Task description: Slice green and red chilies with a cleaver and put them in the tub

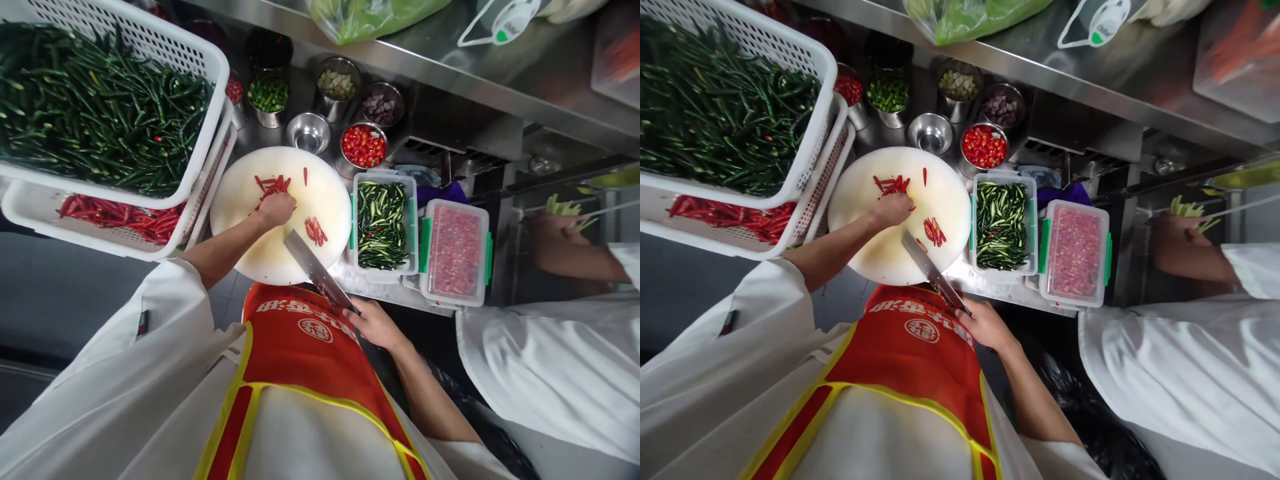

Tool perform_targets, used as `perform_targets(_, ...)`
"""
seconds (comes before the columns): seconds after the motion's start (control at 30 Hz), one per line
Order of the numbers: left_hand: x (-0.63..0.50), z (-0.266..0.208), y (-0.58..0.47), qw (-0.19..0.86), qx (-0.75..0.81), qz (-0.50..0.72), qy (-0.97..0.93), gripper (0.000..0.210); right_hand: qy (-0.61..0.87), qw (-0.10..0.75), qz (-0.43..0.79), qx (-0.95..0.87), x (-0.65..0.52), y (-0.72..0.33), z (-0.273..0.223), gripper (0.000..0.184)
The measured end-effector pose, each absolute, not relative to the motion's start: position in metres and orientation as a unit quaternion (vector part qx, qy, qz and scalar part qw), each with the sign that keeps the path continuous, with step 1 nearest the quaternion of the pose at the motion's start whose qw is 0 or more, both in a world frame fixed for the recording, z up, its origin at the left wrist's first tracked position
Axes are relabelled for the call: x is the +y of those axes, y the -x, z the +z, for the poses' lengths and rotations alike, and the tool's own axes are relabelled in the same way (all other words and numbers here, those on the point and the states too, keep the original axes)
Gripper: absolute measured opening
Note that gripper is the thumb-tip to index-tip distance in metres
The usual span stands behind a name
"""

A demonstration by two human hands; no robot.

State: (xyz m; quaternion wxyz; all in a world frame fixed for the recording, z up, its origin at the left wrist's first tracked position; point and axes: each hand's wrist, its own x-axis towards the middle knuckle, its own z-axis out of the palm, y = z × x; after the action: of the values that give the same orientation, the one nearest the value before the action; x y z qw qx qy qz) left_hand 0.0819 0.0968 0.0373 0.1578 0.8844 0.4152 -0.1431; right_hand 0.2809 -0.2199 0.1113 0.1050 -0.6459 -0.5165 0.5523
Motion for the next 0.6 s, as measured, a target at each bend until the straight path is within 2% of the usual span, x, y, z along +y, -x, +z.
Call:
perform_targets(0.13, 0.084, 0.039, -0.064, 0.139, 0.384, -0.145, -0.901, 0.023, 0.660, 0.114, 0.558, -0.490, -0.220, -0.277, 0.103, 0.031)
perform_targets(0.33, 0.026, 0.023, -0.017, 0.172, 0.251, -0.014, -0.952, 0.028, 0.706, 0.121, 0.568, -0.406, -0.210, -0.277, 0.097, 0.024)
perform_targets(0.47, 0.001, 0.004, -0.007, 0.173, 0.214, 0.098, -0.956, 0.028, 0.682, 0.087, 0.564, -0.457, -0.193, -0.274, 0.109, 0.023)
perform_targets(0.6, -0.002, -0.010, -0.004, 0.173, 0.183, 0.153, -0.956, 0.026, 0.664, 0.042, 0.568, -0.485, -0.180, -0.279, 0.123, 0.023)
